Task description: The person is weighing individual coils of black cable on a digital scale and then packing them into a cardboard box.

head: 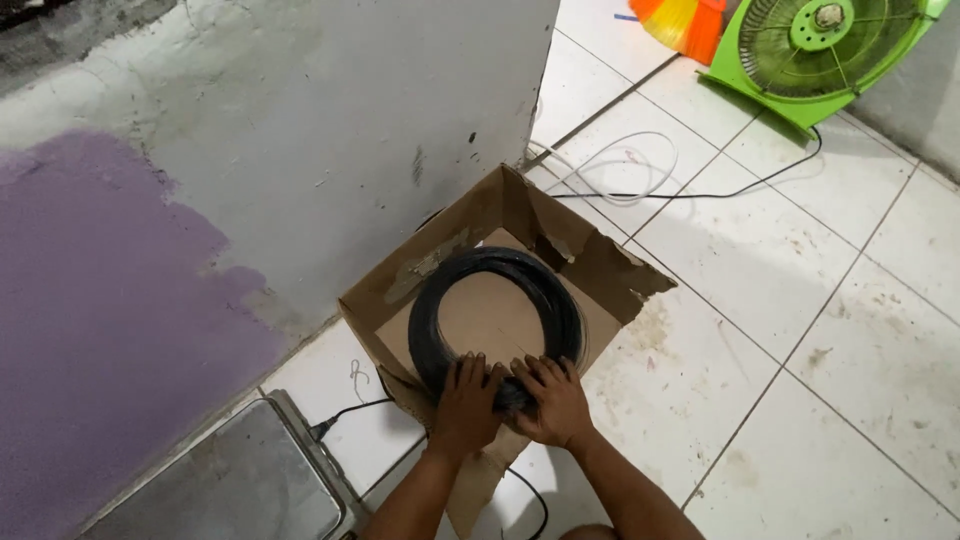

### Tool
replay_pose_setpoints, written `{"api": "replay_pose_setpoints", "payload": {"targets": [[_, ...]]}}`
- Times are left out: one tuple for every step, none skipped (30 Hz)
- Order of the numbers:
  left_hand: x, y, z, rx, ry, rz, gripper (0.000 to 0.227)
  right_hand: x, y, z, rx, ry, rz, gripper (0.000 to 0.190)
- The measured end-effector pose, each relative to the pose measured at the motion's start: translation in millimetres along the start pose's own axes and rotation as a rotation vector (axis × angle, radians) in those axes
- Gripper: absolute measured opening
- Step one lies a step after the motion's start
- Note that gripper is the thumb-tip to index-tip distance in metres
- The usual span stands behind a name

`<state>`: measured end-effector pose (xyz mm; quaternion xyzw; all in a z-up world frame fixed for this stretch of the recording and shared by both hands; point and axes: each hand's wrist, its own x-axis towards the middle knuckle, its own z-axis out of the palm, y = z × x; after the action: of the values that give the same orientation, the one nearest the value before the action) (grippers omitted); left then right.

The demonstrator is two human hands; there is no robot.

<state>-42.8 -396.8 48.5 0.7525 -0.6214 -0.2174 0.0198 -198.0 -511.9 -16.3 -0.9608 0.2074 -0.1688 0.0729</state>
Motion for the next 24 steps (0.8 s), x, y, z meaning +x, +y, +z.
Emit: {"api": "replay_pose_setpoints", "payload": {"targets": [[2,0,-2,0.004,-0.004,0.003,0.069,1,-1,-2,0.002,0.002,0.006,0.073],[2,0,-4,0.038,-0.038,0.001,0.072,1,-3,-4,0.009,0.022,-0.006,0.069],[1,0,-6,0.072,-0.072,-0.001,0.074,2,-6,-6,0.015,0.042,-0.019,0.065],[0,1,-5,0.069,-0.07,-0.01,0.074,4,-7,-8,0.019,0.04,-0.028,0.065],[-3,1,-4,0.049,-0.043,-0.01,0.074,6,-10,-10,0.048,0.039,-0.052,0.062],[-7,-1,-4,0.033,-0.015,-0.012,0.073,10,-14,-11,0.079,0.039,-0.078,0.06],[-12,-3,-7,0.033,-0.012,-0.025,0.073,15,-19,-19,0.085,0.039,-0.089,0.06],[-20,-6,-9,0.01,0.041,-0.017,0.074,20,-25,-26,0.111,0.039,-0.106,0.058],[-28,-9,-10,-0.011,0.095,-0.009,0.074,25,-32,-33,0.137,0.038,-0.124,0.057],[-39,-11,-18,-0.013,0.103,-0.028,0.074,32,-44,-45,0.144,0.037,-0.143,0.057],[-51,-12,-26,-0.019,0.168,-0.031,0.072,39,-58,-57,0.129,0.047,-0.169,0.058],[-63,-15,-35,-0.022,0.238,-0.037,0.069,48,-71,-70,0.113,0.06,-0.201,0.06],[-78,-18,-39,-0.021,0.252,-0.059,0.069,55,-84,-76,0.119,0.062,-0.225,0.06],[-94,-22,-43,0.03,0.424,-0.024,0.059,61,-100,-81,0.161,0.079,-0.246,0.06],[-111,-26,-46,0.087,0.595,0.012,0.05,68,-116,-86,0.204,0.096,-0.267,0.06],[-123,-31,-47,0.089,0.604,-0.022,0.05,75,-132,-90,0.217,0.089,-0.297,0.06],[-136,-36,-48,0.119,0.747,-0.009,0.033,81,-148,-93,0.21,0.116,-0.345,0.061],[-151,-40,-47,0.154,0.887,0.0,0.02,86,-166,-96,0.208,0.141,-0.395,0.063],[-168,-46,-50,0.162,0.893,-0.038,0.02,89,-181,-98,0.227,0.133,-0.427,0.063],[-185,-53,-54,0.154,0.668,-0.146,0.036,93,-198,-99,0.212,0.168,-0.466,0.064],[-203,-60,-58,0.134,0.441,-0.251,0.054,98,-215,-99,0.198,0.204,-0.505,0.066],[-221,-67,-58,0.132,0.454,-0.293,0.054,100,-231,-101,0.217,0.199,-0.545,0.066],[-238,-73,-59,0.157,0.475,-0.325,0.06,103,-248,-102,0.205,0.227,-0.583,0.065],[-259,-78,-56,0.175,0.485,-0.362,0.066,102,-267,-103,0.2,0.245,-0.619,0.065]]}}
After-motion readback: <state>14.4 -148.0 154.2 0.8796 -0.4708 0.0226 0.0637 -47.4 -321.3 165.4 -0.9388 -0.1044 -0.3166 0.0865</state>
